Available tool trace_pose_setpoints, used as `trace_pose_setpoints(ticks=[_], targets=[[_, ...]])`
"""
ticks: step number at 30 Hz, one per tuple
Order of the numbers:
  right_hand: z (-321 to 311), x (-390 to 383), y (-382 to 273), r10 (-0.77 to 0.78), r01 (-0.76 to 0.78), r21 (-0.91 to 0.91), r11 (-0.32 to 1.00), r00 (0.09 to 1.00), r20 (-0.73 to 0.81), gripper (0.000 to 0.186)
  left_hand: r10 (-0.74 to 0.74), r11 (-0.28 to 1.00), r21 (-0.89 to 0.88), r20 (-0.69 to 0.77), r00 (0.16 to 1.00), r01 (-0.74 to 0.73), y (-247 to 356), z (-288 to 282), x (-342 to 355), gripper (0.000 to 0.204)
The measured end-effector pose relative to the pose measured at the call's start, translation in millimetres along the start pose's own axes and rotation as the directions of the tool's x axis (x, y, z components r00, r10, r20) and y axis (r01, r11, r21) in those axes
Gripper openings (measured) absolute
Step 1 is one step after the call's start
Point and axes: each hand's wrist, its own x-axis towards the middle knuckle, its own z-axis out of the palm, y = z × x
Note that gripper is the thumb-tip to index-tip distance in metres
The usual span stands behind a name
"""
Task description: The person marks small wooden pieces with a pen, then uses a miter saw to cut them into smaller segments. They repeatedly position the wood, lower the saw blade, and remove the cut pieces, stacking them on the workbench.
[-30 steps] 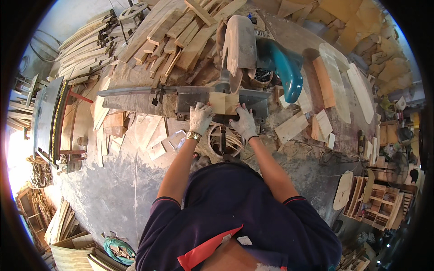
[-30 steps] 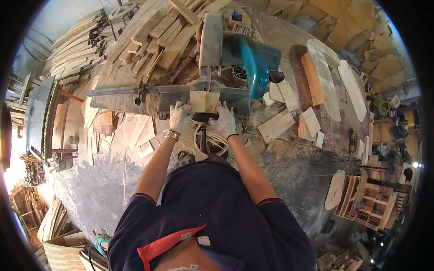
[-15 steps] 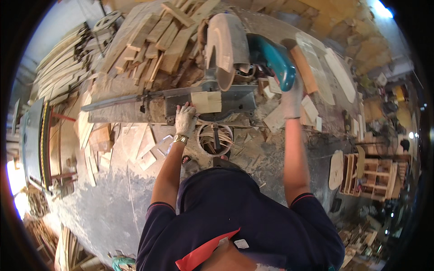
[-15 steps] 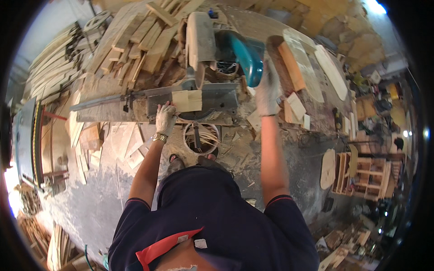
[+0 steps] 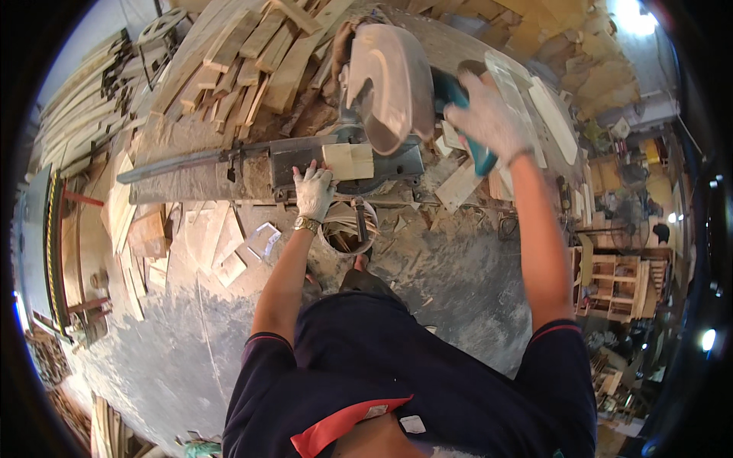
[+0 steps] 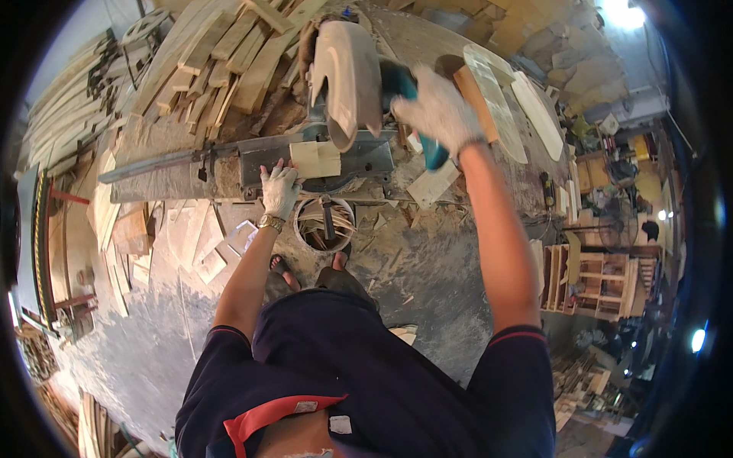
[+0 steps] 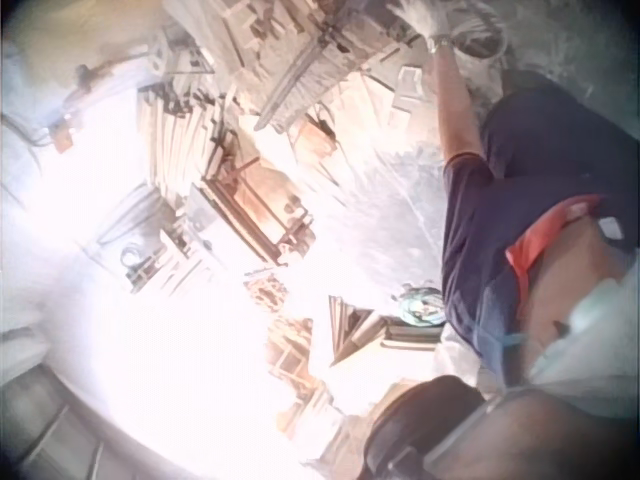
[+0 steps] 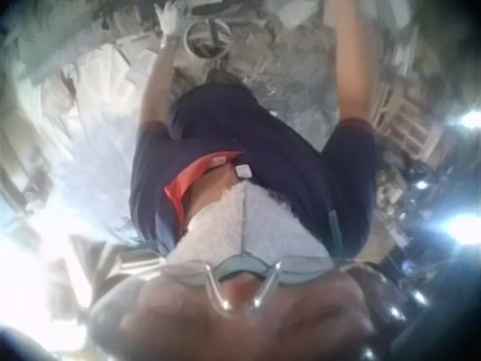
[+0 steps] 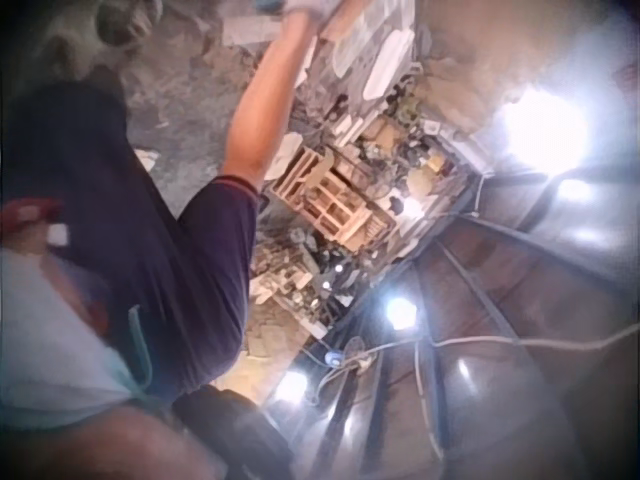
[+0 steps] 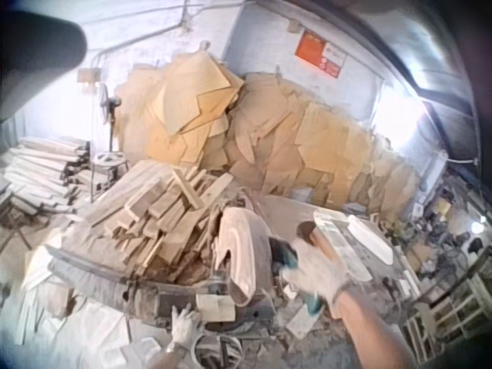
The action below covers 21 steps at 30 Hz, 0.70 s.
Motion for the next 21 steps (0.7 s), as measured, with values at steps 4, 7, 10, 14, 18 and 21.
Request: trace_pose_setpoints(ticks=[4, 7, 10, 14, 18, 21], targets=[[74.7, -60.4, 20.9, 0.204, -0.26, 0.485, 0.835, 0.965, 0.165, 0.052, -0.003, 1.0, 0.002, 0.009, 1.0, 0.003, 2.8, 1.8, -0.8, 0.029], [147.4, -85.7, 31.1, 0.3, -0.278, 0.333, 0.901, 0.954, -0.013, 0.051, -0.004, 1.0, -0.001, -0.005, 1.0, 0.004, 4.5, 0.6, -0.9, 0.029], [188.4, -100.7, 43.1, 0.248, -0.2, 0.304, 0.931, 0.96, -0.128, 0.055, -0.003, 1.0, 0.015, 0.004, 1.0, 0.003, 6.0, -1.3, 0.3, 0.026], [210.5, -107.1, 47.8, 0.25, -0.184, 0.361, 0.914, 0.958, -0.142, 0.052, -0.014, 1.0, 0.003, 0.045, 0.999, 0.014, 6.6, -2.5, 1.3, 0.024], [221.7, -111.2, 51.9, 0.307, -0.235, 0.475, 0.848, 0.948, -0.08, 0.053, -0.014, 1.0, -0.015, 0.018, 1.0, 0.014, 6.3, -1.0, 1.0, 0.023], [235.5, -109.2, 59.7, 0.318, -0.235, 0.517, 0.823, 0.945, -0.077, 0.056, -0.006, 1.0, -0.03, -0.019, 1.0, 0.006, 7.1, 1.4, 1.1, 0.024]])
